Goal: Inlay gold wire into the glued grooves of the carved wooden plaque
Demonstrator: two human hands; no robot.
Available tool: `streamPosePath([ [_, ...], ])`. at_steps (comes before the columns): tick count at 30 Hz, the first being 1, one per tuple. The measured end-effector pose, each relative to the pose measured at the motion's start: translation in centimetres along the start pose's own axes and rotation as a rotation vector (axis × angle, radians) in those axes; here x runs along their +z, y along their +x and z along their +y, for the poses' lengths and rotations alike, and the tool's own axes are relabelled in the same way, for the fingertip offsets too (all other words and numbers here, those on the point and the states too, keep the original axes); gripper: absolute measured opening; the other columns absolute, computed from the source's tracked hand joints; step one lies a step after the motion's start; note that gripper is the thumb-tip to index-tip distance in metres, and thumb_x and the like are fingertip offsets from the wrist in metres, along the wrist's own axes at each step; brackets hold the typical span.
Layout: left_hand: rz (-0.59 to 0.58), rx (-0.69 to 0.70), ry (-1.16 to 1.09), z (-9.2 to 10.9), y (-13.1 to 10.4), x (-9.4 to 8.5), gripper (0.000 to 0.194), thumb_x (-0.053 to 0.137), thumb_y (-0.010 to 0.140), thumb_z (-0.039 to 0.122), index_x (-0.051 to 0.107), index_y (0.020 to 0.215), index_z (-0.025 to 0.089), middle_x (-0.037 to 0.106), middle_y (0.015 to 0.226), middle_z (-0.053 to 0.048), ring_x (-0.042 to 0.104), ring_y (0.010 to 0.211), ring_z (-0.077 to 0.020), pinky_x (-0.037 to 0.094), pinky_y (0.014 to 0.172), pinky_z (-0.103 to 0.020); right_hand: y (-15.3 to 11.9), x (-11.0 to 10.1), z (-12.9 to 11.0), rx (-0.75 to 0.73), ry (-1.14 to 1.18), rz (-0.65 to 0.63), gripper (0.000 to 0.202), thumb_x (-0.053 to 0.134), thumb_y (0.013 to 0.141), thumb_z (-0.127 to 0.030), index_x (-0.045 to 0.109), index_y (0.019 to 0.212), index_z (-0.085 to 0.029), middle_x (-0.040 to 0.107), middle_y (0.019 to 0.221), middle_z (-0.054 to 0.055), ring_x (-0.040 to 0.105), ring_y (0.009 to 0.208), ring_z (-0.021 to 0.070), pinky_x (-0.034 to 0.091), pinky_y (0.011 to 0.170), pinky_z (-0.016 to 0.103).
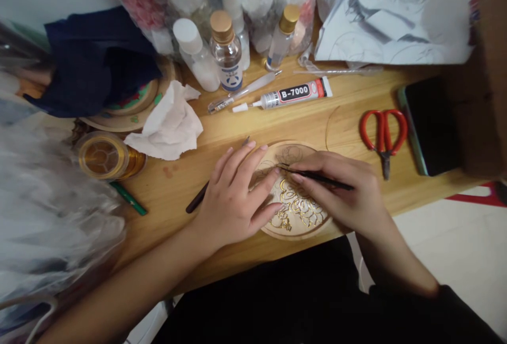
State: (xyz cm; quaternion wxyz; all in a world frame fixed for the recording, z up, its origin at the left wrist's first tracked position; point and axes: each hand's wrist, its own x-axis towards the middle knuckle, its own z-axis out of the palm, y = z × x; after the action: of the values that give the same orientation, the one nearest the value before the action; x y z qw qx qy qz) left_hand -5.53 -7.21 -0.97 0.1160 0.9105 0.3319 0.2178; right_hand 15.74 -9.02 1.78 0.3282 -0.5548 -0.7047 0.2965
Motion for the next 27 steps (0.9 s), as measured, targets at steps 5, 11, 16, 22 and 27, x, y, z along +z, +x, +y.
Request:
streamPosePath([
  [5,-0.012,-0.015,-0.004,0.02,-0.08,-0.03,0.038,0.058,0.09,0.04,0.063,0.118,0.014,0.049,0.139,-0.021,0.042,0.134,-0.038,0.039,0.107,-0.059,-0.01,-0.02,-0.03,0.02,-0.01,0.008,0.008,0.068,0.086,-0.02,0.07,0.093,-0.02,0.075,0.089,0.003,0.071,0.079,0.0144,0.058,0.07,0.028],
  [11,-0.011,-0.024,-0.02,0.07,-0.08,0.07,0.038,0.06,0.089,0.039,0.063,0.118,0.015,0.049,0.14,-0.02,0.042,0.135,-0.0382,0.038,0.108,-0.059,-0.01,-0.1,0.0,0.03,-0.025,0.009,0.006,0.068,0.086,-0.022,0.07,0.091,-0.02,0.076,0.09,0.004,0.071,0.077,0.0148,0.059,0.07,0.029],
  [16,-0.011,-0.027,-0.025,0.07,-0.1,0.1,0.038,0.06,0.089,0.039,0.063,0.119,0.015,0.048,0.141,-0.02,0.041,0.136,-0.0381,0.038,0.108,-0.059,-0.06,-0.1,0.04,0.072,-0.031,0.005,0.007,0.068,0.086,-0.024,0.071,0.092,-0.021,0.076,0.091,0.004,0.071,0.077,0.0148,0.059,0.068,0.029],
  [22,-0.013,-0.031,-0.031,0.07,-0.12,0.09,0.039,0.061,0.089,0.038,0.062,0.12,0.015,0.048,0.141,-0.02,0.041,0.136,-0.0381,0.038,0.108,-0.059,-0.04,-0.15,0.02,0.06,-0.002,0.021,0.006,0.069,0.085,-0.022,0.07,0.091,-0.02,0.076,0.09,0.002,0.069,0.075,0.0122,0.057,0.065,0.025],
  [27,0.002,-0.03,-0.034,0.05,-0.17,0.13,0.039,0.06,0.089,0.039,0.061,0.121,0.016,0.048,0.142,-0.019,0.041,0.136,-0.0373,0.038,0.109,-0.058,-0.13,-0.18,-0.06,0.059,0.001,0.033,0.006,0.068,0.086,-0.022,0.07,0.091,-0.021,0.075,0.086,0.002,0.069,0.073,0.0132,0.056,0.062,0.027],
])
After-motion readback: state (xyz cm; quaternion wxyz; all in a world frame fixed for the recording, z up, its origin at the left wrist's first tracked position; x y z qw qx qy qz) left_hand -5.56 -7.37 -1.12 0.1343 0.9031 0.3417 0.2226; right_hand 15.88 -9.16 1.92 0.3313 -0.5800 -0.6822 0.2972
